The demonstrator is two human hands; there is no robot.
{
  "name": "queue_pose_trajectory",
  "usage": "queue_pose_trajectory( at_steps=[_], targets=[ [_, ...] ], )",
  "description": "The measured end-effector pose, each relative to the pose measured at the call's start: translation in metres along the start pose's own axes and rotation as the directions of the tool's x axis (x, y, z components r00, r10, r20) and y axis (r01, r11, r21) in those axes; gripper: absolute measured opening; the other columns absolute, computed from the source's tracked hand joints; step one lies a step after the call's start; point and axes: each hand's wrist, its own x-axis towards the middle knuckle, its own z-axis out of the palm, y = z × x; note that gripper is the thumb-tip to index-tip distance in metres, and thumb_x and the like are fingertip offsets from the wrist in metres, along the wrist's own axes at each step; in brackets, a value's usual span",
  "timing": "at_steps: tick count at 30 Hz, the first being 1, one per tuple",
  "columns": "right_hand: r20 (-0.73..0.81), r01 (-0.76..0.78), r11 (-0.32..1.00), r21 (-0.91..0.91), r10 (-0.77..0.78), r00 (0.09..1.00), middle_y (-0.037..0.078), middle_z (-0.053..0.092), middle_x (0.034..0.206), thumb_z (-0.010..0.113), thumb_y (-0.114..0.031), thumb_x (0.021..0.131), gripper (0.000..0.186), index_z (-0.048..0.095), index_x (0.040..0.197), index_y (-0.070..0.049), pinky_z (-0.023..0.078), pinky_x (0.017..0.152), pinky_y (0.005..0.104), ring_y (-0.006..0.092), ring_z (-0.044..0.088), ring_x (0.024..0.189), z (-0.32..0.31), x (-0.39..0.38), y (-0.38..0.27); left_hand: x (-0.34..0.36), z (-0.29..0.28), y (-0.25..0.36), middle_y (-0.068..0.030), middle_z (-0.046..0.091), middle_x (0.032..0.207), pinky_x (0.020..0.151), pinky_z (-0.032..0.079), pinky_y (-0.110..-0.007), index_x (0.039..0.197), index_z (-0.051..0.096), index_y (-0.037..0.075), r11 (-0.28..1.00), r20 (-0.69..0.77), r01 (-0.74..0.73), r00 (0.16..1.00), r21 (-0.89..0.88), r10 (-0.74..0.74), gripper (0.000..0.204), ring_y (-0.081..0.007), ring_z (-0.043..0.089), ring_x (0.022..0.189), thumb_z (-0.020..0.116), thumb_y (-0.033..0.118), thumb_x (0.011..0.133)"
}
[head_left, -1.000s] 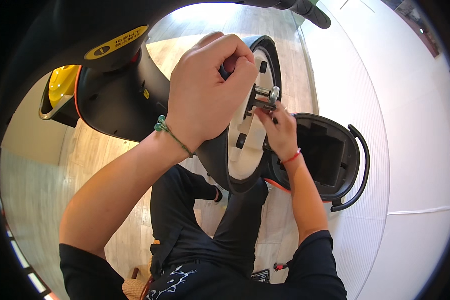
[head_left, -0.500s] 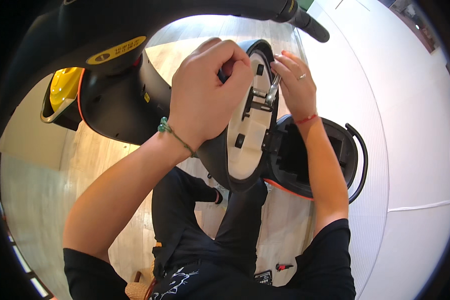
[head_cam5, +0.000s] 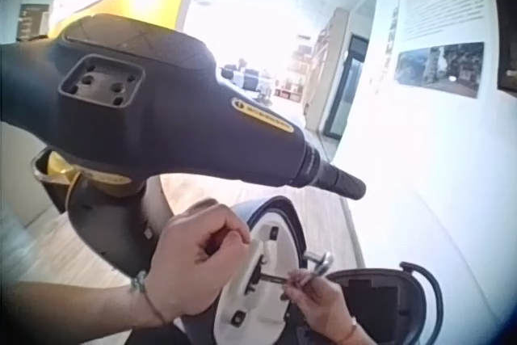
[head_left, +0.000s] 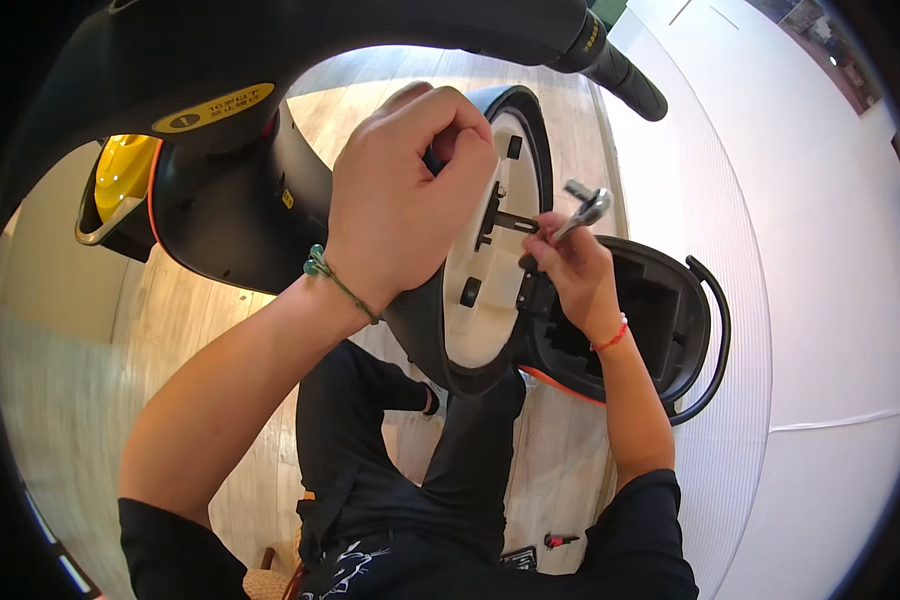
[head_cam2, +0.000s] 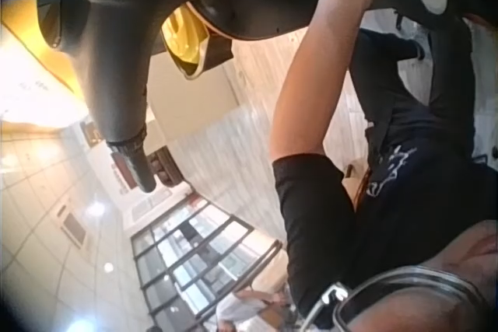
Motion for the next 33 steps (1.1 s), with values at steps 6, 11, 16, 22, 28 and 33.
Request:
queue_pose_trajectory(
  at_steps=[6,11,16,22,28,33],
  targets=[
    [0.23,-0.166,0.985,-0.052,0.174,0.958,0.003,0.065,0.092,0.057,-0.014,0.103,0.032,0.054,0.13,0.003,0.045,0.07,0.0232,0.0091,0.06,0.084,0.015,-0.011,-0.024,0.0,-0.005,-0.007,-0.001,0.055,0.084,0.067,0.039,-0.023,0.089,0.063,0.0,1.0,0.09,-0.011,0.996,-0.017,0.012,0.009,-0.0066,0.048,0.074,0.055,0.002,0.092],
    [0.257,-0.228,0.972,0.053,0.207,0.944,0.002,0.065,0.091,0.057,-0.017,0.103,0.033,0.053,0.131,0.002,0.045,0.069,0.0229,0.0095,0.062,0.085,0.022,-0.013,-0.018,0.0,-0.002,-0.004,-0.0072,0.056,0.073,0.063,0.043,-0.032,0.084,0.066,0.002,1.0,0.012,0.004,1.0,-0.023,-0.004,0.011,-0.0184,0.053,0.064,0.061,0.013,0.086],
    [0.222,-0.241,0.961,0.135,0.207,0.953,0.005,0.065,0.088,0.058,-0.013,0.103,0.03,0.054,0.128,0.003,0.049,0.076,0.0251,0.0113,0.062,0.083,0.024,-0.018,-0.018,-0.002,-0.002,-0.002,-0.0027,0.056,0.077,0.063,0.041,-0.027,0.086,0.065,0.001,1.0,0.04,0.027,0.999,0.012,-0.028,0.01,-0.0116,0.05,0.067,0.058,0.008,0.089],
    [0.233,-0.179,0.973,0.148,0.142,0.962,0.004,0.064,0.09,0.058,-0.013,0.103,0.031,0.053,0.13,0.003,0.049,0.077,0.0253,0.0111,0.062,0.085,0.028,-0.018,-0.011,0.0,-0.004,-0.003,0.0018,0.055,0.079,0.062,0.037,-0.022,0.087,0.064,0.0,1.0,0.053,0.007,0.999,0.019,-0.008,0.01,-0.0039,0.045,0.069,0.056,0.003,0.092],
    [0.21,-0.119,0.983,0.137,0.089,0.974,0.003,0.065,0.09,0.06,-0.012,0.102,0.03,0.057,0.128,0.002,0.05,0.076,0.0263,0.0105,0.062,0.083,0.031,-0.015,-0.002,-0.001,-0.003,-0.002,0.0013,0.055,0.08,0.063,0.037,-0.023,0.087,0.064,0.001,1.0,0.05,0.008,0.999,0.023,-0.01,0.01,-0.0046,0.045,0.069,0.056,0.004,0.092],
    [0.121,0.078,0.958,-0.276,-0.046,0.992,0.015,0.068,0.096,0.065,-0.006,0.094,0.017,0.063,0.11,0.0,0.053,0.073,0.0346,0.0277,0.068,0.083,0.028,-0.001,0.007,-0.001,-0.005,-0.003,0.0012,0.055,0.08,0.063,0.037,-0.023,0.087,0.064,0.001,1.0,0.044,0.012,0.999,0.028,-0.014,0.01,-0.0047,0.045,0.069,0.056,0.003,0.092]
  ],
)
